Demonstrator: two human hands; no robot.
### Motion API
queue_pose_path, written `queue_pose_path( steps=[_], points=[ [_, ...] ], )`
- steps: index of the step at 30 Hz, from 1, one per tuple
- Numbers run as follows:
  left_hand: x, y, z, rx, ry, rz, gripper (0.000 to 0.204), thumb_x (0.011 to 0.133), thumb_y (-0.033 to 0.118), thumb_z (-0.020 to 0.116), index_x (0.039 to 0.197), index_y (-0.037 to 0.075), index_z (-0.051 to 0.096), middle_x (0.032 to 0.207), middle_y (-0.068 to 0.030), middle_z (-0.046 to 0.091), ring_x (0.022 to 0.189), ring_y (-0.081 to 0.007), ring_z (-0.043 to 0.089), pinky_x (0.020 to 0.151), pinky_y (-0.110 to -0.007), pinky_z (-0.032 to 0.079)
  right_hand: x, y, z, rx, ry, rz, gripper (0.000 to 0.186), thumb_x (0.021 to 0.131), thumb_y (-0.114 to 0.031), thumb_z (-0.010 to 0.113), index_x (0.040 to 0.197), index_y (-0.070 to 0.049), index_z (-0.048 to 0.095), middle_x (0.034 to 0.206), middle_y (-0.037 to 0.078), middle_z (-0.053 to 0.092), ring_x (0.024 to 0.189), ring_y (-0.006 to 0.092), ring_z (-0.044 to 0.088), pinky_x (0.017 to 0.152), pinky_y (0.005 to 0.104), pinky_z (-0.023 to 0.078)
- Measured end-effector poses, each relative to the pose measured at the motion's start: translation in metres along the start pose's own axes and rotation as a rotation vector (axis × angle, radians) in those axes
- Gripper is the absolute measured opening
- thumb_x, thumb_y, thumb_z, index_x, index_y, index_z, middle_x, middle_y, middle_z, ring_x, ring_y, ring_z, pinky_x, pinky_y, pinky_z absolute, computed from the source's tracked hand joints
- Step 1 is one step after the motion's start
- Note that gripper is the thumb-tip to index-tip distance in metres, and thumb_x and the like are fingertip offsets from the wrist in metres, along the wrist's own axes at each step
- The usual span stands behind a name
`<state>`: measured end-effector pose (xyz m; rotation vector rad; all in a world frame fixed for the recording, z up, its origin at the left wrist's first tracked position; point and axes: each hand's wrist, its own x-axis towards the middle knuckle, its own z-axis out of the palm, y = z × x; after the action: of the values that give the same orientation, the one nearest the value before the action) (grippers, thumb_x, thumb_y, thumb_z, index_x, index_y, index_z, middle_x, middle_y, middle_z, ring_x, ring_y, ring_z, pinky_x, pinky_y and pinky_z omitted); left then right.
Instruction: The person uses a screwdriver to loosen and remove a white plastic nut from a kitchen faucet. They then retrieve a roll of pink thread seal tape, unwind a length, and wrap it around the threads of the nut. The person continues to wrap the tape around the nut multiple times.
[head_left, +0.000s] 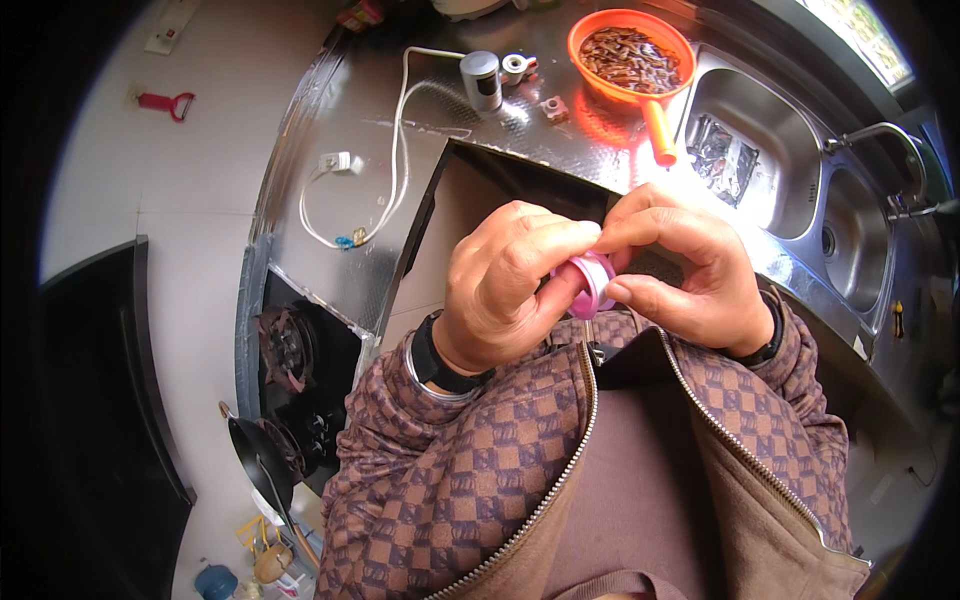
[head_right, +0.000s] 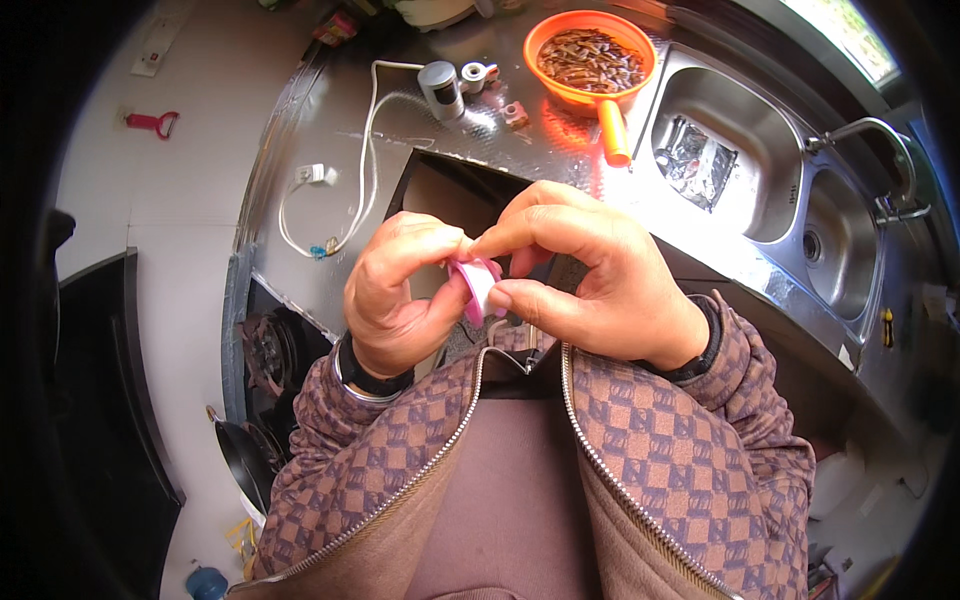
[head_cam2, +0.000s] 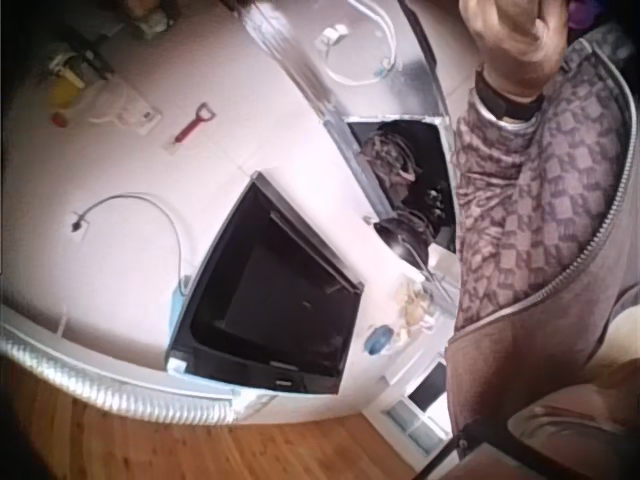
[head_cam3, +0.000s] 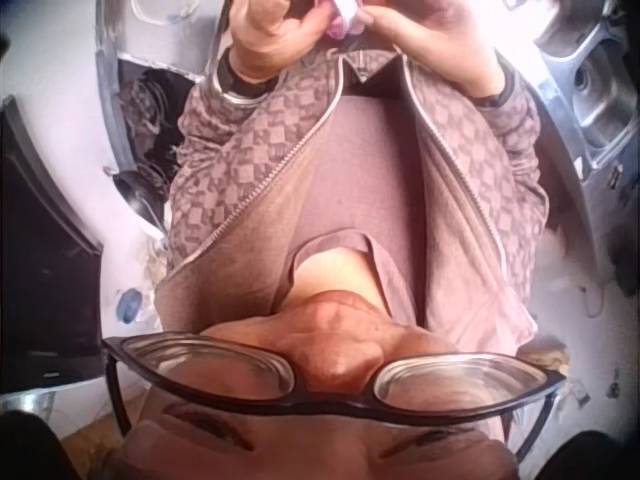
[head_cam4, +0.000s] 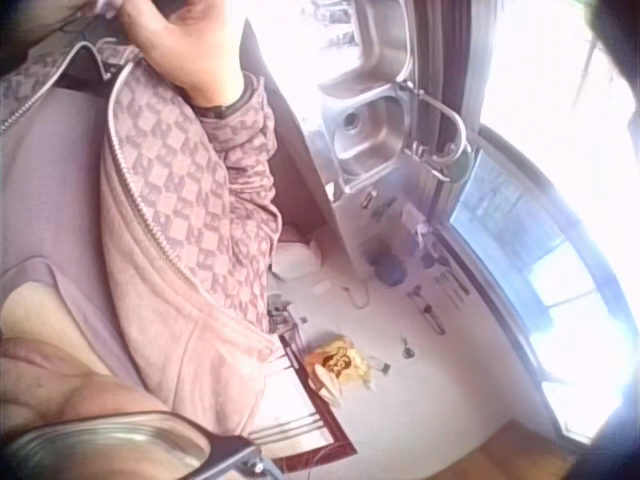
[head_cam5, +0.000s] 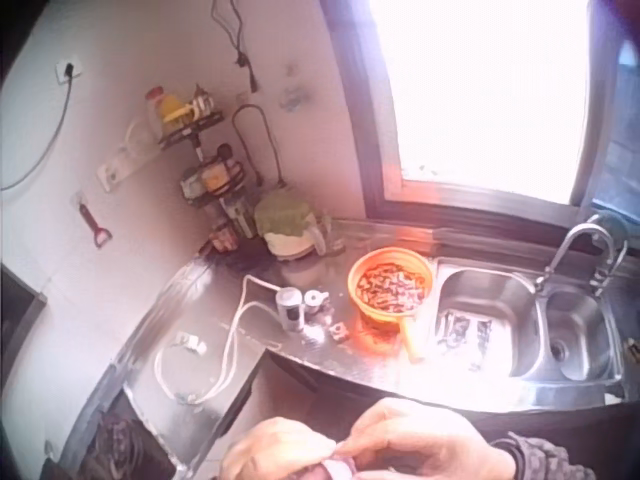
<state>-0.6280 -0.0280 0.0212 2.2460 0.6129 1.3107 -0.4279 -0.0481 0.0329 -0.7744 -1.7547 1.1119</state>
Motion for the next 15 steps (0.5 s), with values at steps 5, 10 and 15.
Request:
queue_pose_path(
  steps=[5,10,15],
  points=[
    [0.0,0.014,0.015,0.025,-0.072,-0.022,0.051,0.062,-0.002,0.076,0.108,0.006,0.056,0.097,-0.0131,0.057,0.076,-0.0277,0.062,0.063,-0.035,0.052,-0.022,-0.012,-0.007,-0.087,0.011,0.038,0.028,0.07,0.0,0.07,0.098,-0.003,0.065,0.087,0.008,0.057,0.074,0.0183,0.059,0.064,0.0266,0.048],
    [0.0,0.016,0.029,0.052,-0.116,0.004,0.048,0.062,-0.001,0.075,0.106,0.005,0.056,0.094,-0.0123,0.059,0.078,-0.0289,0.062,0.066,-0.034,0.053,-0.036,-0.013,-0.013,-0.176,0.031,0.047,0.025,0.069,0.001,0.07,0.093,-0.004,0.067,0.083,0.007,0.056,0.073,0.0193,0.058,0.062,0.0277,0.048],
    [0.006,0.018,0.036,0.084,-0.051,-0.018,0.041,0.066,-0.005,0.072,0.104,0.004,0.058,0.088,-0.0118,0.062,0.075,-0.0284,0.062,0.066,-0.035,0.053,-0.039,-0.017,-0.019,-0.318,0.106,-0.065,0.018,0.067,0.002,0.071,0.083,-0.004,0.064,0.08,0.007,0.055,0.07,0.0205,0.057,0.061,0.0298,0.046]
  ],
)
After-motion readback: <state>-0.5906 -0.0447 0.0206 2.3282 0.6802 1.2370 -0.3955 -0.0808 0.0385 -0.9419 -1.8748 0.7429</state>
